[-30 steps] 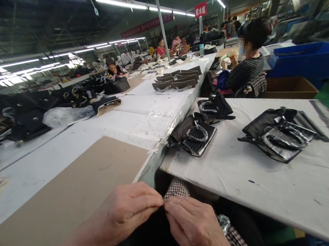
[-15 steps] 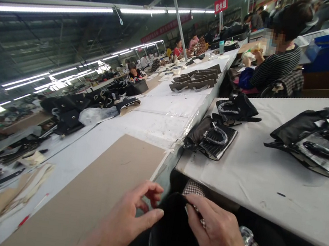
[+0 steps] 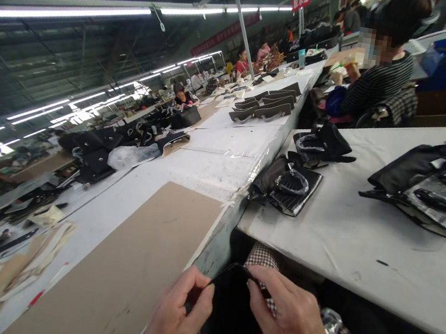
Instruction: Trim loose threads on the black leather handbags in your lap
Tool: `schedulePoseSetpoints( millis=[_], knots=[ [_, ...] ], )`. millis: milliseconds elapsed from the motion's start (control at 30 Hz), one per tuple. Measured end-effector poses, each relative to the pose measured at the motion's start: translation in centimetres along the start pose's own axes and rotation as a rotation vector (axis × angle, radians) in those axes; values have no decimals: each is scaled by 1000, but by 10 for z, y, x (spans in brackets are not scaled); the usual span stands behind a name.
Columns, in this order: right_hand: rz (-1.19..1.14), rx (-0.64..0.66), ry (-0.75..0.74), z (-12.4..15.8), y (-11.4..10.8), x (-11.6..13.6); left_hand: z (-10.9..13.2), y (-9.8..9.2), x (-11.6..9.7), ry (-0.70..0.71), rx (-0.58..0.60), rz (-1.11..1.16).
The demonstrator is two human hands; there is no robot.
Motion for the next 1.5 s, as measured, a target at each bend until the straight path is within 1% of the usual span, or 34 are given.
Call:
schedulePoseSetpoints(
  millis=[167,267,333,433,533,633,700,767,867,1000,1133,1267,1333,1400,1433,1500],
  knots=[
    [-128,78,150,-1,-2,-13,-4,6,-3,106,-10,-2],
    [-178,149,262,-4,-3,-17,-5,10,-8,148,-11,-40],
    [-195,176,297,-7,-2,-17,-5,12,-12,168,-14,-44],
    [-236,188,267,-12,3,-15,-4,15,-17,184,-6,-43],
    [-266,197,258,-15,11,-19,-7,14,-21,191,21,-24],
    [-268,211,282,-14,15,-22,-16,13,-27,210,104,102],
    [-280,212,271,-14,17,-18,-24,14,-31,195,180,181],
    [-287,193,248,-15,16,-14,-31,16,-33,162,239,194],
    [-284,155,226,-13,15,-11,-37,16,-36,153,282,174],
    [-303,140,197,-11,14,-10,-36,15,-38,174,301,210],
    [-325,137,174,-10,12,-6,-35,13,-38,175,294,226],
    [-319,146,163,-9,13,-3,-34,12,-45,221,263,139],
    [-301,137,163,-8,13,-3,-35,12,-48,243,231,82],
    [-283,116,165,-7,12,-5,-37,12,-49,246,219,72],
    [-276,106,167,-7,11,-5,-38,12,-49,235,230,89],
    [-264,94,168,-6,10,-6,-42,14,-47,191,300,146]
  ],
)
Point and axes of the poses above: each hand's wrist, its own z-axis away from the middle knuckle, its own y-axis out of the palm, x = y × z, the point moved 10 cm from there along -z, towards the middle knuckle, and after that the axes turned 4 degrees about x, right-handed, at the moved point
